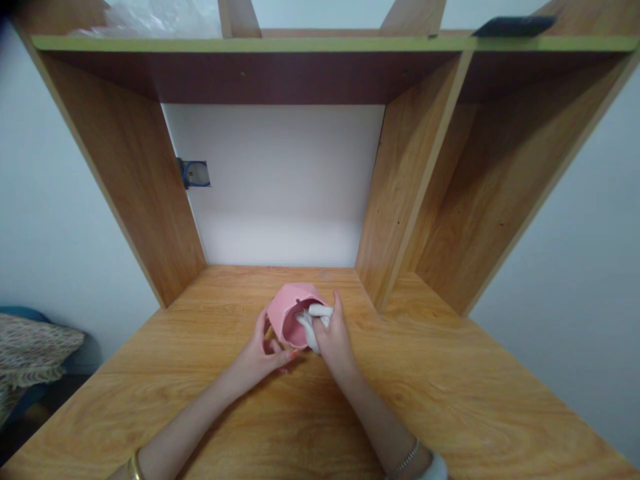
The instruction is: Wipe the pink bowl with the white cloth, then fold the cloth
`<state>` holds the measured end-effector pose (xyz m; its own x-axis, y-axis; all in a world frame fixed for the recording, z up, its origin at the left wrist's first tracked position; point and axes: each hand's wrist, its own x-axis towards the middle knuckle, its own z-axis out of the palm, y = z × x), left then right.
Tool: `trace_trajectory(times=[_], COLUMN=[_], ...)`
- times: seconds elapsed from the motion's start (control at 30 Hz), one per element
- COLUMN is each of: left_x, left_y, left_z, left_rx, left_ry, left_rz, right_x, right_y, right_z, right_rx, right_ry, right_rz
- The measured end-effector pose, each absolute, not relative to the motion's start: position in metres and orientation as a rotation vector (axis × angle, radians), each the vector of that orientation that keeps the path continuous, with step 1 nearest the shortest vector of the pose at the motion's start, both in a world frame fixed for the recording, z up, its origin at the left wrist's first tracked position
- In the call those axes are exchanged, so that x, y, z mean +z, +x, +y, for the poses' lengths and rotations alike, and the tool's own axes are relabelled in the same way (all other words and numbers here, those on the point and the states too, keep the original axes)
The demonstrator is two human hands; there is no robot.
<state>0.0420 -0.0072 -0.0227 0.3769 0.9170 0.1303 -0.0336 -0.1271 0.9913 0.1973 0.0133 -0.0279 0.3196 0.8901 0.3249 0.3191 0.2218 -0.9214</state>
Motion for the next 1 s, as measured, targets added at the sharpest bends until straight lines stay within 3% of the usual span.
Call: trace_trajectory(times=[0.17,0.33,0.7,1.0], left_x=[-0.023,-0.011,-0.002,-0.005], left_y=[0.043,0.04,0.029,0.024], left_z=[-0.011,-0.016,-0.019,-0.019], left_rx=[1.126,1.23,1.046,0.956], left_ry=[1.584,1.838,2.153,2.284], left_rz=[0.779,1.05,1.298,1.378], right_x=[-0.027,-0.033,-0.005,-0.007], right_y=[0.184,0.185,0.2,0.199], right_z=[0.013,0.017,0.002,-0.001], right_rx=[0.761,0.735,0.453,0.509], right_ry=[-1.099,-1.199,-1.595,-1.414], right_rz=[-1.173,-1.17,-1.441,-1.662])
